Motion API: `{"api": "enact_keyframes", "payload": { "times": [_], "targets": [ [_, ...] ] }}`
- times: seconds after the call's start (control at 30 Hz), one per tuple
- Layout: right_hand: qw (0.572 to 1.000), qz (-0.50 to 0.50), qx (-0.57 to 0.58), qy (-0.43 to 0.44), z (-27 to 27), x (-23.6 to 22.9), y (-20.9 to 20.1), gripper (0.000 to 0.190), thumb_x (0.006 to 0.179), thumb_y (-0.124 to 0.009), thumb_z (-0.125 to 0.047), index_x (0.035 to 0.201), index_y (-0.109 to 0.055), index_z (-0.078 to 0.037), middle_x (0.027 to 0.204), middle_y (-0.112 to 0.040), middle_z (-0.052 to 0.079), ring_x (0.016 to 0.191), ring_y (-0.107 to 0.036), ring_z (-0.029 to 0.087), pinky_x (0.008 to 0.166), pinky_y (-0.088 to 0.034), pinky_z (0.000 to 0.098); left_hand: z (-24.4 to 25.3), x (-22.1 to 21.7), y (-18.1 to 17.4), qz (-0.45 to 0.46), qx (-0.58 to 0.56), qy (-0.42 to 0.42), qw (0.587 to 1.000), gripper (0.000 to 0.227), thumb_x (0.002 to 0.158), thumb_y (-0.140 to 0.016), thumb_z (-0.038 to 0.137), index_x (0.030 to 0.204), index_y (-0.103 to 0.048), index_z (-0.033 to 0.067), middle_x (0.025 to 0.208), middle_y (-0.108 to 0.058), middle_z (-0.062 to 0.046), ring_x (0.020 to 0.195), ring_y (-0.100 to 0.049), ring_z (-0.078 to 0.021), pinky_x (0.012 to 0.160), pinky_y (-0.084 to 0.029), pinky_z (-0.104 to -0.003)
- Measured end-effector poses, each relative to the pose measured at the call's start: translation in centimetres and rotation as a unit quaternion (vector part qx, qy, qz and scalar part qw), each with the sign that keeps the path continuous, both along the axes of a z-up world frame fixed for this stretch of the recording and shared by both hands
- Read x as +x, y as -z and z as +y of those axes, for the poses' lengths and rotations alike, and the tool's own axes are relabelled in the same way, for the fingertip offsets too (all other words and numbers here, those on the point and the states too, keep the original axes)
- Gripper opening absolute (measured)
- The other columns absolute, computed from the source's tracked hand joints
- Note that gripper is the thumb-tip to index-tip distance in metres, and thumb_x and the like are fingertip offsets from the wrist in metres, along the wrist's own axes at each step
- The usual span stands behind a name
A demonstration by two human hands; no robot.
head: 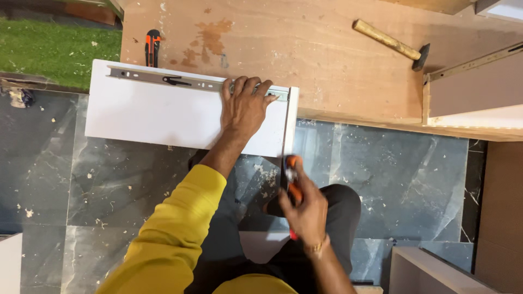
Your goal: The person assembles a wooden drawer by attaching a metal slide to the side panel using a small tool, then uses a sanding block to smooth the surfaces and edges of the white-painted drawer components.
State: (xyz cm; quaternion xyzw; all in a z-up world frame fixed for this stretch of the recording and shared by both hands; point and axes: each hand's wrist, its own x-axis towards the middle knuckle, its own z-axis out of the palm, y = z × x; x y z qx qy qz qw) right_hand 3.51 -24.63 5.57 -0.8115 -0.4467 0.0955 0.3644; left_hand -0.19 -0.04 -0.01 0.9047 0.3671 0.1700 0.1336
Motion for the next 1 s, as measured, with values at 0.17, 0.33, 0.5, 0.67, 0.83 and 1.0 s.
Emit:
{"api": "enact_keyframes", "payload": {
  "times": [0.17, 0.33, 0.5, 0.67, 0.83, 1.0],
  "targets": [
    [0.995, 0.062, -0.069, 0.034, 6.0, 4.9, 1.4, 0.073, 0.079, -0.078, -0.017, 0.149, -0.058, -0.015, 0.088, -0.071, 0.02, 0.078, -0.072, 0.031, 0.072, -0.058, 0.0392, -0.1, 0.1, 0.2, -0.013, 0.014, -0.004, 1.0, 0.039, 0.097, -0.062, 0.044, 0.127, -0.07, 0.0198, 0.122, -0.067, -0.001, 0.123, -0.052, -0.0232, 0.111, -0.027, -0.054],
    [0.999, 0.028, 0.03, 0.019, 15.7, 11.6, 1.5, 0.077, 0.079, -0.081, -0.022, 0.15, -0.054, -0.013, 0.098, -0.076, 0.01, 0.082, -0.074, 0.018, 0.075, -0.058, 0.0343, -0.2, -0.1, -0.3, -0.017, 0.019, 0.005, 1.0, 0.038, 0.098, -0.062, 0.044, 0.126, -0.07, 0.0198, 0.123, -0.067, -0.001, 0.123, -0.052, -0.023, 0.11, -0.027, -0.053],
    [0.995, 0.091, -0.034, 0.02, 7.7, 6.4, 1.4, 0.081, 0.079, -0.076, -0.016, 0.155, -0.05, -0.016, 0.071, -0.056, 0.005, 0.064, -0.057, 0.017, 0.061, -0.053, 0.0325, 0.0, -0.1, -0.3, -0.007, 0.012, 0.006, 1.0, 0.04, 0.099, -0.062, 0.045, 0.127, -0.07, 0.0186, 0.122, -0.067, -0.002, 0.123, -0.052, -0.0237, 0.111, -0.027, -0.054],
    [0.999, 0.029, 0.022, -0.003, -0.7, -0.4, 0.1, 0.074, 0.081, -0.08, -0.014, 0.15, -0.053, -0.008, 0.113, -0.073, 0.019, 0.1, -0.076, 0.028, 0.086, -0.06, 0.0353, -0.1, 0.0, 0.3, -0.016, 0.024, 0.002, 1.0, 0.04, 0.098, -0.061, 0.044, 0.127, -0.07, 0.0186, 0.124, -0.067, -0.001, 0.124, -0.052, -0.023, 0.111, -0.027, -0.054],
    [0.977, 0.163, -0.115, 0.08, 8.8, 7.5, 1.7, 0.076, 0.08, -0.075, -0.022, 0.153, -0.052, -0.018, 0.093, -0.078, 0.019, 0.083, -0.076, 0.029, 0.076, -0.06, 0.0397, 0.2, -0.1, -0.2, -0.009, 0.011, 0.001, 1.0, 0.04, 0.098, -0.061, 0.044, 0.127, -0.07, 0.0188, 0.124, -0.067, -0.001, 0.124, -0.052, -0.0231, 0.111, -0.027, -0.053],
    [0.998, 0.047, 0.014, 0.028, 15.9, 11.6, 0.8, 0.077, 0.079, -0.079, -0.02, 0.152, -0.053, -0.014, 0.101, -0.079, 0.012, 0.084, -0.078, 0.024, 0.077, -0.06, 0.0369, 0.0, -0.1, -0.6, -0.013, 0.018, -0.001, 1.0, 0.038, 0.098, -0.061, 0.044, 0.126, -0.07, 0.0198, 0.124, -0.067, -0.001, 0.124, -0.052, -0.022, 0.111, -0.027, -0.053]
  ]
}}
